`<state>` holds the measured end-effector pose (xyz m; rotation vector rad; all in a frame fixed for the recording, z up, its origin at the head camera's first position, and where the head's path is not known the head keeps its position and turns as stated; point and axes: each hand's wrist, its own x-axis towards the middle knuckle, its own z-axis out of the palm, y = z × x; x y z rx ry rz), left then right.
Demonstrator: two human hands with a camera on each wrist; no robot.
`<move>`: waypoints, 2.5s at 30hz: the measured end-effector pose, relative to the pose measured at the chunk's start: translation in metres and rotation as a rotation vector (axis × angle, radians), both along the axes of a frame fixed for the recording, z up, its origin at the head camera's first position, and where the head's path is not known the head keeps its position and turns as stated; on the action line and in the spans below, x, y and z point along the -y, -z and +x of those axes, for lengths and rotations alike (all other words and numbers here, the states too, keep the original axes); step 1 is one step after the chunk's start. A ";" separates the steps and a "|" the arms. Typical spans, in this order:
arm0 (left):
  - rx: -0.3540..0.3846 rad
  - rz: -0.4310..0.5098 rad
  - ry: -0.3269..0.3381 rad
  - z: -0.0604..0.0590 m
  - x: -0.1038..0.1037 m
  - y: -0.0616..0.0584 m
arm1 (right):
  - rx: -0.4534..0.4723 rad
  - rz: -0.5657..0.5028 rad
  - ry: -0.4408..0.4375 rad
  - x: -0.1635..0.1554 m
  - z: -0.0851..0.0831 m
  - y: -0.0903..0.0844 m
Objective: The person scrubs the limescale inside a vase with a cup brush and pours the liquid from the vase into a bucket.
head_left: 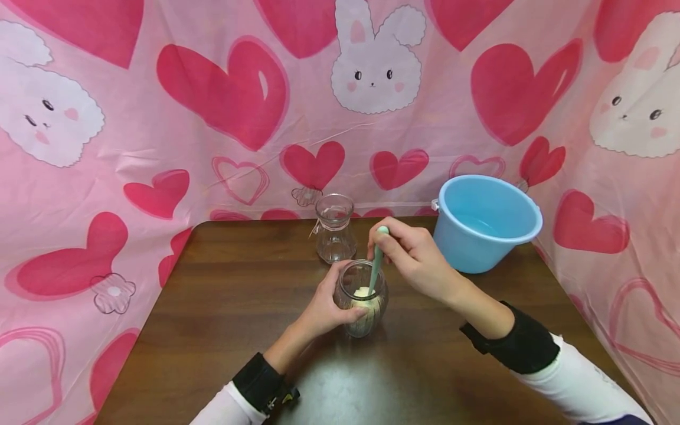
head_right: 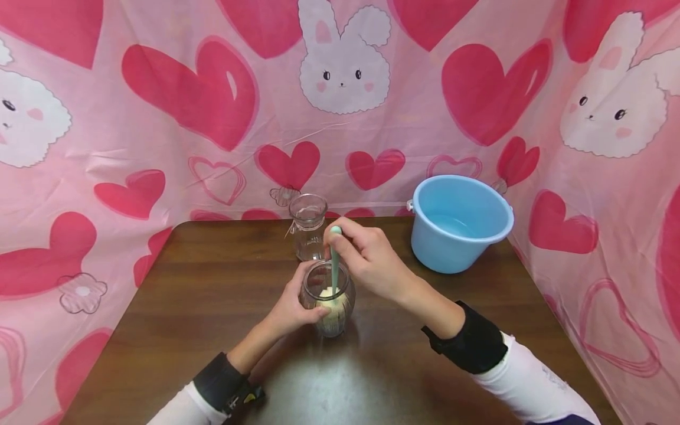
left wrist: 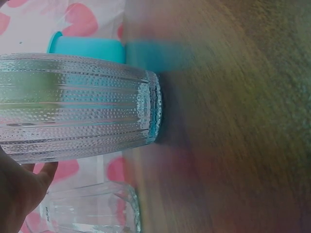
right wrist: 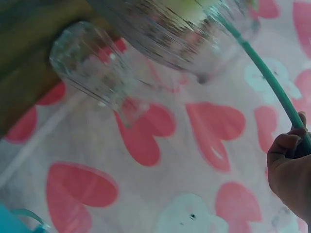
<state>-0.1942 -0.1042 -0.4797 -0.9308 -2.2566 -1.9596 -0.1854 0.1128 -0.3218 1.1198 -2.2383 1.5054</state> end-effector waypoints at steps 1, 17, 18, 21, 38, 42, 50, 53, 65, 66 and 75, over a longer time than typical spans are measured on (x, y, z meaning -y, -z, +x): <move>-0.002 0.000 0.001 0.000 0.000 0.000 | 0.000 0.033 0.003 0.000 -0.001 0.004; -0.006 0.007 0.017 0.000 0.001 -0.004 | -0.172 0.203 -0.002 -0.009 -0.006 -0.004; -0.010 0.006 0.015 0.000 0.001 -0.004 | -0.161 0.209 -0.008 -0.009 -0.006 -0.002; -0.013 0.002 0.015 0.000 0.002 -0.004 | -0.140 0.226 -0.029 -0.008 -0.009 0.012; -0.015 -0.001 0.004 0.001 0.005 -0.001 | -0.369 0.115 -0.054 -0.007 -0.006 0.010; -0.015 0.009 0.025 0.001 0.004 -0.002 | -0.346 0.185 -0.066 -0.003 -0.010 0.033; -0.010 -0.005 0.002 0.000 0.002 -0.003 | -0.405 0.120 -0.037 -0.008 -0.011 0.006; -0.014 -0.015 -0.008 -0.001 0.003 -0.003 | -0.408 0.073 -0.021 -0.008 -0.010 -0.002; -0.004 0.005 0.021 -0.001 0.002 -0.001 | -0.410 0.165 -0.029 0.002 -0.015 0.037; -0.005 0.004 0.018 -0.001 0.002 -0.001 | -0.418 0.154 -0.025 0.001 -0.014 0.031; -0.011 -0.021 -0.011 0.000 0.001 -0.002 | -0.439 0.035 0.004 0.000 -0.013 0.017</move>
